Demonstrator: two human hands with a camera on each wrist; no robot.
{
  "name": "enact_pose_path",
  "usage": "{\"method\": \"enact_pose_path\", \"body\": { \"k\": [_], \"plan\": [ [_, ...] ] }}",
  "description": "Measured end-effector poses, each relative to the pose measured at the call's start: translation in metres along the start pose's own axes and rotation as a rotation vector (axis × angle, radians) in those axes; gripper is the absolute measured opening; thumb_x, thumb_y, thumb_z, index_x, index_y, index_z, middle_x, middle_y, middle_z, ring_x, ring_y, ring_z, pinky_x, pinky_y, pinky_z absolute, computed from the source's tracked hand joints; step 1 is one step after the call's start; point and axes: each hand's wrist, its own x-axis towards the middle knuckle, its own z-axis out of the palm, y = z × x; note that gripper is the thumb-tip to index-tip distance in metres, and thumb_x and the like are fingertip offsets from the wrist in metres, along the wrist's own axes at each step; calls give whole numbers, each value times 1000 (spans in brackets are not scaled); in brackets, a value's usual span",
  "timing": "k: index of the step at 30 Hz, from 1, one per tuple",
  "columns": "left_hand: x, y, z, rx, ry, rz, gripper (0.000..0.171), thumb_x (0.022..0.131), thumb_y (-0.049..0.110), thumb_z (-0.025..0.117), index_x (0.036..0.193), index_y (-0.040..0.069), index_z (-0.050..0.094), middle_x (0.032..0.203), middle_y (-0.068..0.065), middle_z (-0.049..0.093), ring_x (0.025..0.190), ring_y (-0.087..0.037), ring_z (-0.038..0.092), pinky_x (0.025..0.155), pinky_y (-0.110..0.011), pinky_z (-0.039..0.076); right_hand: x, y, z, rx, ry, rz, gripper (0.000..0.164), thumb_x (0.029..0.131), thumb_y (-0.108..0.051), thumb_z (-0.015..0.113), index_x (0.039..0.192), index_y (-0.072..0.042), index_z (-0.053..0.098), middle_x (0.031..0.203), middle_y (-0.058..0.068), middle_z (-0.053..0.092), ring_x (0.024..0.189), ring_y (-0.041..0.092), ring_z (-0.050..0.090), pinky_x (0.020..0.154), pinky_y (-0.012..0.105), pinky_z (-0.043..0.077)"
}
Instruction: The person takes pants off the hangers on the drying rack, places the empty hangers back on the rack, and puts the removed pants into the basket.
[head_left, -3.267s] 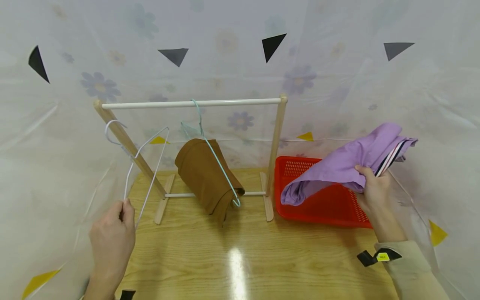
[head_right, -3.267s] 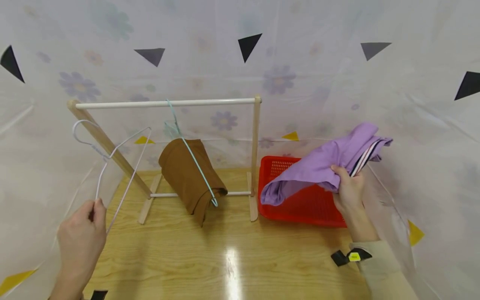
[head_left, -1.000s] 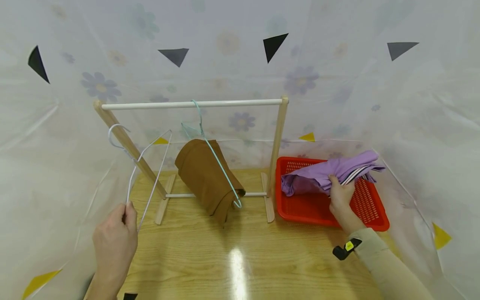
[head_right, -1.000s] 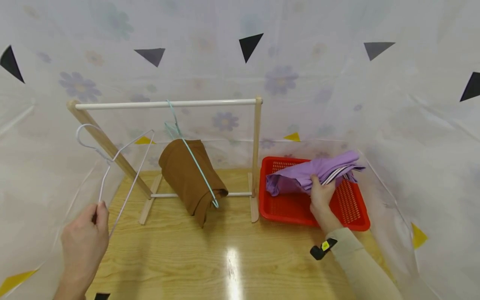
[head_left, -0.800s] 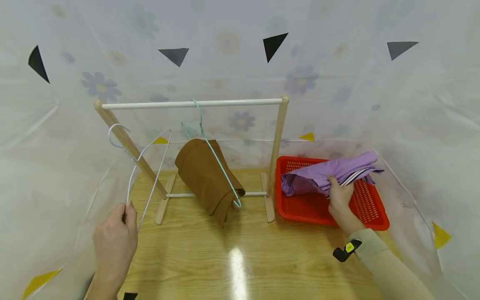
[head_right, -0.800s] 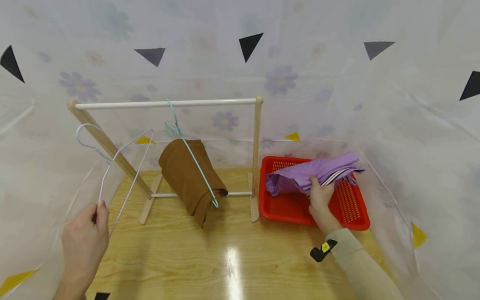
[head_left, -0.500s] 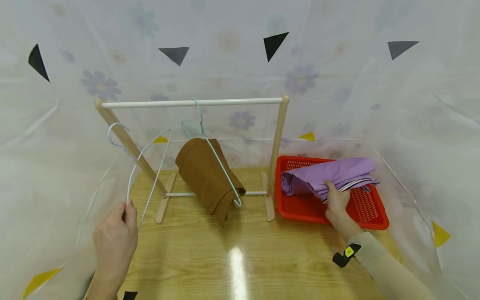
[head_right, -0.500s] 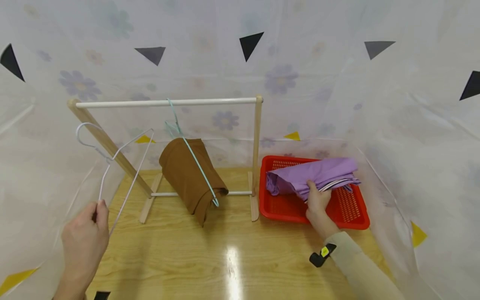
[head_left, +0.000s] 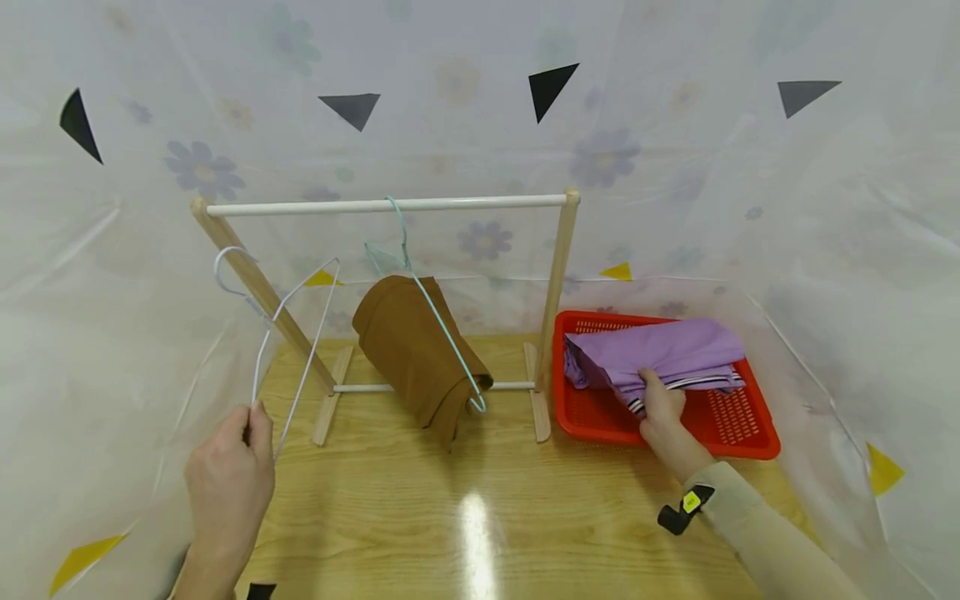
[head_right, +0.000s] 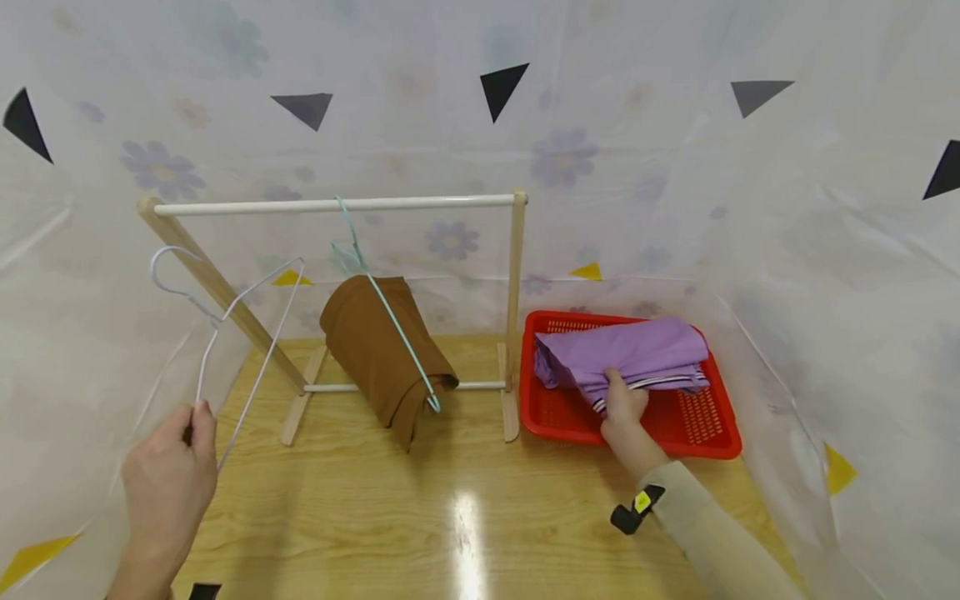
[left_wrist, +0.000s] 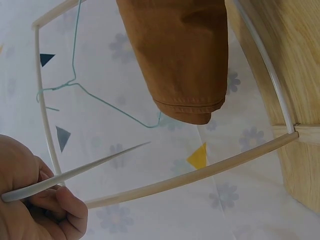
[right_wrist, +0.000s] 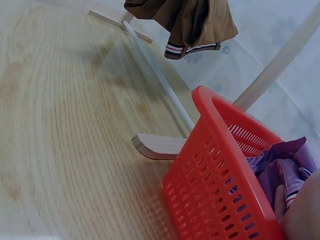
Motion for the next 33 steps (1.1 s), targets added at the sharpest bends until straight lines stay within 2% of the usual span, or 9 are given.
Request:
{"method": "enact_pose_path", "body": {
  "k": [4,7,17,19,23,26,29,31,33],
  "plan": [
    [-1,-1,0,-1,2,-8,41,99,3,61,62,7,43,48,-2,35,49,0,20,43,-27,19,-1,0,1,-3,-28,54,29,96,-22,71,110,-20,45,91,-14,57,80,0,57,74,14,51],
    [-1,-1,1,-2,7,-11,42,99,3,61,61,7,43,49,-2,35,50,-1,20,44,-28,19,0,0,2,25,-70,88,27,97,-19,69,109,-15,45,79,-13,58,72,1,60,69,16,54],
    [-3,-2,1,-1,5,-24,42,99,3,61,61,8,43,49,-2,35,50,0,20,45,-28,20,-12,-18,-5,63,-263,259,24,103,-14,59,116,-12,40,80,-4,63,73,11,69,74,35,65],
    [-3,-3,1,0,6,-23,42,99,3,61,61,8,43,49,-2,35,50,0,20,44,-28,20,-15,-22,-7,71,-307,296,21,104,-15,57,116,-14,40,83,-5,63,77,11,68,77,34,64],
    [-4,-3,1,-5,6,-21,42,99,2,61,61,7,44,49,-2,36,50,1,20,44,-27,20,-22,-24,-10,49,-332,312,19,105,-21,55,117,-18,41,98,-9,60,93,8,64,93,33,57],
    [-4,-3,0,-8,8,-23,41,99,2,61,61,7,44,49,-2,37,50,0,21,44,-27,20,-29,-27,-12,51,-337,320,31,107,-25,54,133,-19,39,117,-6,53,122,15,57,117,40,46],
    [-4,-3,0,-6,11,-28,41,98,3,62,61,7,43,49,-3,36,50,-1,21,44,-29,21,-36,-31,-14,86,-365,346,58,108,-27,50,157,-21,20,142,-2,43,153,26,36,131,46,29],
    [-4,-3,1,-8,12,-29,41,98,3,62,61,7,43,49,-3,36,50,-2,21,44,-30,21,-41,-33,-17,103,-387,359,72,110,-27,47,165,-22,2,158,1,32,162,29,23,133,46,24],
    [-4,-4,1,-9,14,-28,41,98,2,61,61,7,43,49,-3,36,50,-2,21,44,-30,21,-45,-35,-19,101,-403,360,78,110,-26,44,167,-22,-8,171,6,18,164,31,17,133,44,24]
  ]
}}
